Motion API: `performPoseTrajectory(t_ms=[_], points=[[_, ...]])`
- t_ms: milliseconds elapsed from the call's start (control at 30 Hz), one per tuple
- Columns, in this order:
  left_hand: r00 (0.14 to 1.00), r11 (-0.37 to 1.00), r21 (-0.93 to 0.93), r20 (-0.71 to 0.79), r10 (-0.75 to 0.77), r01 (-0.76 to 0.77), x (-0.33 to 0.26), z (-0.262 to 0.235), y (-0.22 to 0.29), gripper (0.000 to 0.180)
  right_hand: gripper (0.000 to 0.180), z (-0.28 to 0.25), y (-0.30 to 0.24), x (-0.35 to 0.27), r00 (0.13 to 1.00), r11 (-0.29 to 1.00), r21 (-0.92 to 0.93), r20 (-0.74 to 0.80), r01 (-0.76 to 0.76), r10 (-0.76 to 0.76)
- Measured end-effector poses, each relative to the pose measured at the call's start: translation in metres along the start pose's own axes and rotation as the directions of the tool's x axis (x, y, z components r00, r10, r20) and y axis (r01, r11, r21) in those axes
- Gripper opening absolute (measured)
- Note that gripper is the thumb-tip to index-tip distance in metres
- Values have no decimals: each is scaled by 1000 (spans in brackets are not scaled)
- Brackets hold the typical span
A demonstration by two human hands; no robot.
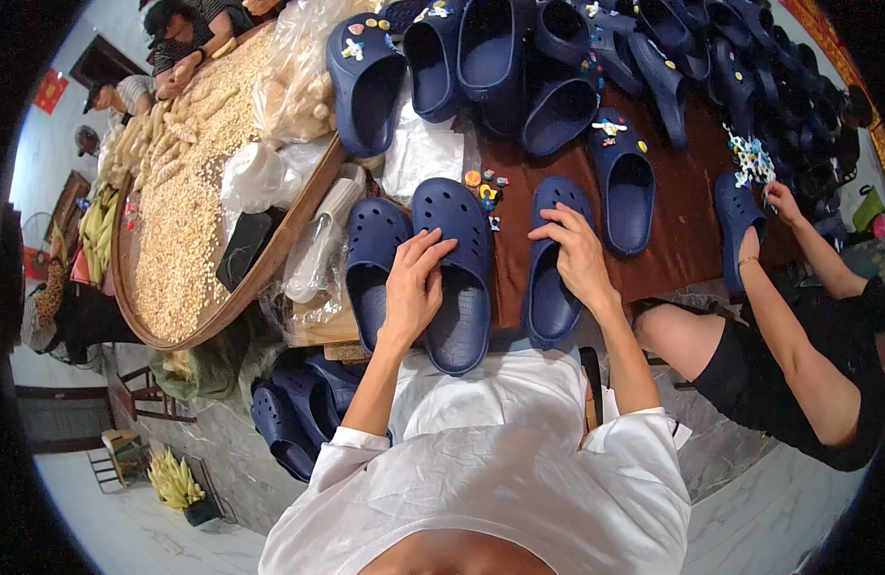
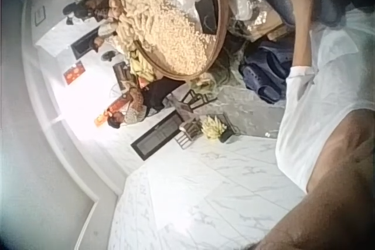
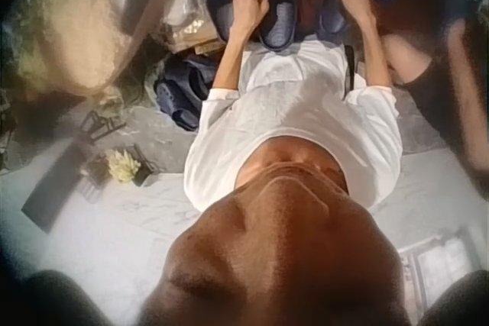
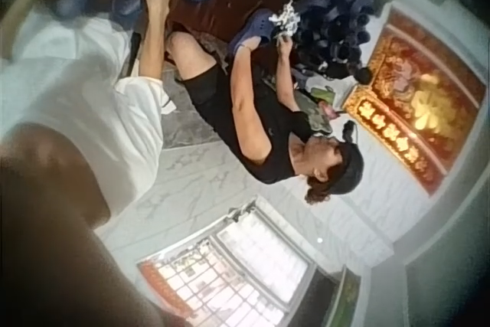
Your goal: Attaching small decorative charms to blue rubber clogs.
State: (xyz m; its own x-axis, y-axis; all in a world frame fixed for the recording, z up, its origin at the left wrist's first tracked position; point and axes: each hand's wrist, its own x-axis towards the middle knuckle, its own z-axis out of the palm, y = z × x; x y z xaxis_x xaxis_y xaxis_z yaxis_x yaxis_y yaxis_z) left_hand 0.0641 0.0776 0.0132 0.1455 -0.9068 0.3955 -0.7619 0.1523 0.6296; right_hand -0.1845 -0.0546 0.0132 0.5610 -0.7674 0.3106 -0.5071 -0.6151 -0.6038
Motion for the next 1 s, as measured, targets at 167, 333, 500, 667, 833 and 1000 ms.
performPoseTrajectory(t_ms=[167,333,500,667,833,1000], points=[[994,997,-81,-110,-11,2,-2,-1,15,41,52,-15,-17,10,1000,994,106,-11,22,-21],[985,980,-201,-166,-46,12,-2,-16,47,56,56,-26,-58,49,996,954,291,-69,75,-57],[962,915,-350,-108,-252,201,1,-45,55,82,54,4,-105,90,981,890,413,-61,194,-185],[929,883,-385,-138,-343,269,-6,-61,25,70,44,49,-130,115,950,832,475,-30,287,-311],[863,745,-589,-151,-482,314,-25,-68,-10,64,21,54,-144,109,933,776,571,47,268,-356],[801,776,-412,-158,-577,478,-29,-88,-28,56,20,42,-103,87,976,830,530,20,175,-219]])
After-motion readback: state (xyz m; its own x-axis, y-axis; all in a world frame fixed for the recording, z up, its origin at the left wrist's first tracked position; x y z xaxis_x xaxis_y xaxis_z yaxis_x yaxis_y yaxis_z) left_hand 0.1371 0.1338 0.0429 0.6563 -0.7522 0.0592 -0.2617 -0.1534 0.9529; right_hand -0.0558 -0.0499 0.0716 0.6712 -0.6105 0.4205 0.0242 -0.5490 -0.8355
